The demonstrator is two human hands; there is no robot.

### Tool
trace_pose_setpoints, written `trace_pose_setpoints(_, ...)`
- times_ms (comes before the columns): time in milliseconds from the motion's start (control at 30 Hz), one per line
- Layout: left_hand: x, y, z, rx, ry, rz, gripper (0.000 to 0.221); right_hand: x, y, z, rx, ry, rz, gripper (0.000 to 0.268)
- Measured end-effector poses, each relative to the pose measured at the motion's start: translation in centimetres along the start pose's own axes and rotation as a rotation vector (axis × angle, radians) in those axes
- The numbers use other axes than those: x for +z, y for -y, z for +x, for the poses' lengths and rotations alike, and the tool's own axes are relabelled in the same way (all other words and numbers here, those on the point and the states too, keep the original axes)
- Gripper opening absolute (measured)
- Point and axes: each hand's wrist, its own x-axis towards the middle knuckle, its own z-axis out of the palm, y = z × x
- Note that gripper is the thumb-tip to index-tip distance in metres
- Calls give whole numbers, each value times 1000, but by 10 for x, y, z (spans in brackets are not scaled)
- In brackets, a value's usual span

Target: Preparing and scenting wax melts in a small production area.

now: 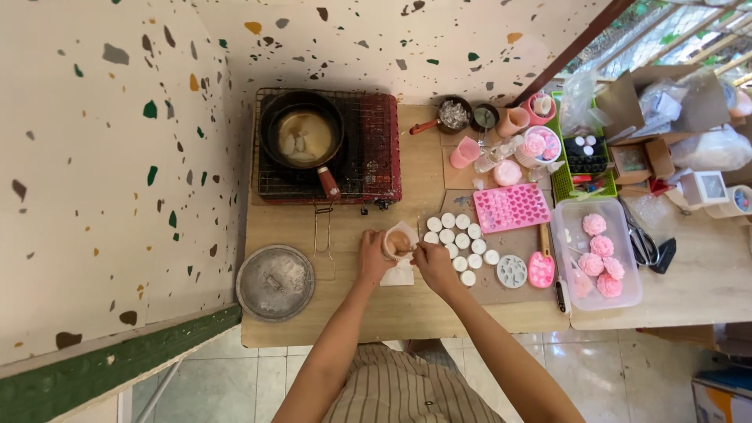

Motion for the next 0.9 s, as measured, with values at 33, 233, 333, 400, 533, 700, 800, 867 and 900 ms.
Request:
trace_pose_setpoints(33, -3, -2, 1, 3, 6, 2, 89, 1, 6, 1, 5, -5, 3, 24)
trace_pose_setpoints(233, -8, -9, 1, -48, 14, 25, 87, 0, 25, 8, -427, -172, -92, 21)
trace_pose_setpoints(333, -10, -8, 0, -76, 30, 38, 89, 2, 28, 6, -319, -117, -318, 16)
trace_pose_setpoints(400, -10, -11, 1, -121, 59, 49, 90, 2, 31, 5, -216, -60, -375, 19)
trace_pose_setpoints(533, -20, -23, -1, -150, 84, 72, 88, 6, 23, 18, -349, -63, -151, 19)
trace_pose_setpoints(700, -26, -30, -1, -201, 134, 118, 89, 3, 18, 18, -267, -60, -399, 19)
trace_pose_setpoints(800, -27, -29, -2, -203, 141, 115, 89, 8, 18, 20, -223, -39, -295, 19)
trace_pose_setpoints(867, -27, -30, -1, -198, 143, 119, 89, 3, 26, 20, -331, -79, -206, 19)
trace_pose_setpoints(900, -27, -30, -1, -196, 144, 122, 89, 0, 30, 20, -438, -115, -117, 22)
